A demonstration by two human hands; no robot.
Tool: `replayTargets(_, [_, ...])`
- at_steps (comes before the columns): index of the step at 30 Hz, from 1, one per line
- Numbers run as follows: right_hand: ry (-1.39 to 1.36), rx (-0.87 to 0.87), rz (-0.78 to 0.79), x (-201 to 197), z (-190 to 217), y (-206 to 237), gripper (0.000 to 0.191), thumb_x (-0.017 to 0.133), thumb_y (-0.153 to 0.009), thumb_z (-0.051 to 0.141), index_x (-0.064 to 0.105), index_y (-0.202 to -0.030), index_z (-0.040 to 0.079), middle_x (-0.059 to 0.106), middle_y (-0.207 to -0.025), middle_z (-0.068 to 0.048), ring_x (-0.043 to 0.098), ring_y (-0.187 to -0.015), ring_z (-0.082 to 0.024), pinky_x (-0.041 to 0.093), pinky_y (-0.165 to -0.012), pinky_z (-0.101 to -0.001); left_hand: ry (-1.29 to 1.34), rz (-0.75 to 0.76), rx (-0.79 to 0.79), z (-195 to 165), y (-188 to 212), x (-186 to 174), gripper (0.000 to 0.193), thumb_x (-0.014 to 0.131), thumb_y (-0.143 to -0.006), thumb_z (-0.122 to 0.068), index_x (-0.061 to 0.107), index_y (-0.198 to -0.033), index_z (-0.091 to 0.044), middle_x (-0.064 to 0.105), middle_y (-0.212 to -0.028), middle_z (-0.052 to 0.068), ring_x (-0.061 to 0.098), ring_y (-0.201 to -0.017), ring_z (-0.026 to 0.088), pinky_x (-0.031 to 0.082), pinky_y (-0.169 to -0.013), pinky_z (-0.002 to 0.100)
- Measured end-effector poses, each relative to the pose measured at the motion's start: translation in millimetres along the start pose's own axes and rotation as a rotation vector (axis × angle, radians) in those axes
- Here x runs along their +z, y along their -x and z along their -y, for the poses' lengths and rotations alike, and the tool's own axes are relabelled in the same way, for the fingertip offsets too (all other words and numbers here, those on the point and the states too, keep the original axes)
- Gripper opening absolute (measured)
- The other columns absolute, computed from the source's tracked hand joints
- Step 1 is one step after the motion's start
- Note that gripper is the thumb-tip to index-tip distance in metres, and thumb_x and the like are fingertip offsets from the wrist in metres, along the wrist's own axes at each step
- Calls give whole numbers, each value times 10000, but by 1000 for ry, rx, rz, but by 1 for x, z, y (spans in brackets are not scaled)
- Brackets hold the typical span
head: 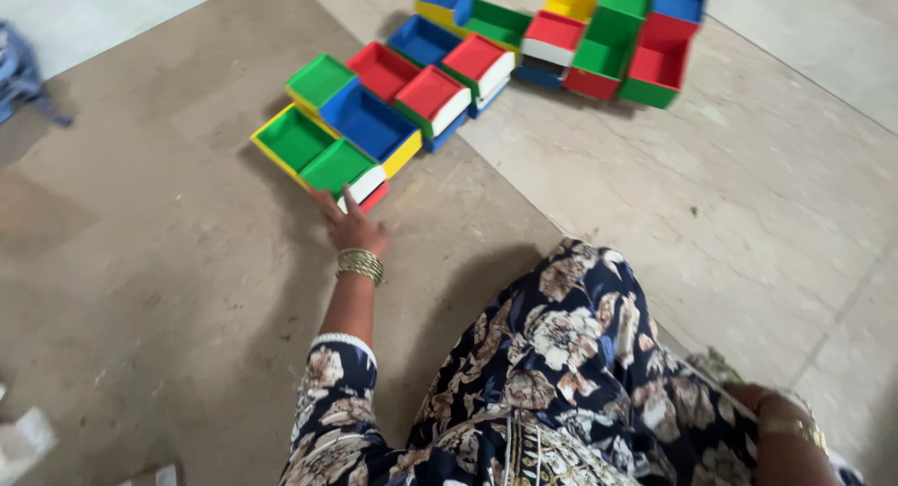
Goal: The person sits on the floor and wipes colorful wooden toy boxes with a cloth, cleaning the insides and outsides of each box one at a time and setting cleaned boxes aside.
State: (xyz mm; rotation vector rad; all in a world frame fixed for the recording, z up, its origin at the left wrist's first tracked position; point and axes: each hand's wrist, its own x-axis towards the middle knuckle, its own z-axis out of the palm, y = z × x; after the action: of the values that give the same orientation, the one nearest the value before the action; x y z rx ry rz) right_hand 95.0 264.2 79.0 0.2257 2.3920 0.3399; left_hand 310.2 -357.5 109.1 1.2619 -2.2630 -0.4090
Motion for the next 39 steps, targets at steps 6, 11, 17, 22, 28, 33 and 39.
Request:
replayTargets(6, [-59, 3, -6, -11, -10, 48, 567, 575, -926, 561, 646, -1416, 285, 577, -1520, -39, 519, -1428, -278, 397, -1157, -493, -3, 45, 85, -4, -17, -17, 764, 755, -657, -97, 519, -1381, -43, 439, -1477, 216, 413, -1387, 441, 397, -1112, 535])
replayTargets(11, [-147, 34, -41, -13, -13, 67, 542, 547, -943, 563, 680, -1391, 289, 583, -1522, -14, 514, -1437, -257, 380, -1166, -492, 152, 30, 192, 6, 13, -17, 788, 784, -750, -158, 465, -1455, -11, 394, -1516, 271, 419, -1400, 445, 383, -1169, 508])
replayTargets(17, [-135, 142, -125, -8, -7, 65, 570, 487, -982, 545, 695, -1388, 204, 672, -1456, -48, 621, -1358, -261, 414, -1101, -480, 381, 130, 302, 75, 76, -12, 915, 823, -753, -226, 375, -1509, 29, 202, -1635, 361, 292, -1488, 480, 352, -1179, 475])
replayTargets(22, [-138, 126, -199, -10, -9, 59, 589, 509, -966, 594, 695, -1381, 220, 622, -1482, -59, 541, -1404, -278, 362, -1129, -519, 115, 221, 7, 167, 129, -7, 910, 846, -712, -317, 454, -1484, -36, 384, -1558, 290, 299, -1505, 417, 310, -1198, 513])
replayTargets(28, [13, 172, -205, -17, -48, 80, 455, 490, -1020, 481, 707, -1355, 262, 658, -1454, -40, 584, -1383, -306, 387, -1130, -604, -227, 47, -73, 239, 119, -14, 780, 815, -712, -412, 609, -1395, -94, 497, -1525, 172, 379, -1482, 378, 297, -1263, 608])
replayTargets(33, [-16, 219, -243, -31, -23, 48, 450, 454, -1023, 402, 643, -1347, 154, 645, -1381, -134, 605, -1273, -373, 454, -1048, -562, -294, 46, -277, 251, 84, 16, 693, 759, -800, -407, 609, -1346, -6, 488, -1399, 260, 400, -1317, 542, 384, -1034, 645])
replayTargets(39, [-707, 105, -783, -43, 144, -50, 472, 455, -1001, 299, 520, -1356, -6, 594, -1303, -284, 577, -1164, -495, 464, -965, -560, -172, -116, -397, 253, 47, 75, 749, 629, -973, -470, 420, -1448, 71, 450, -1460, 338, 476, -1339, 527, 427, -1110, 637])
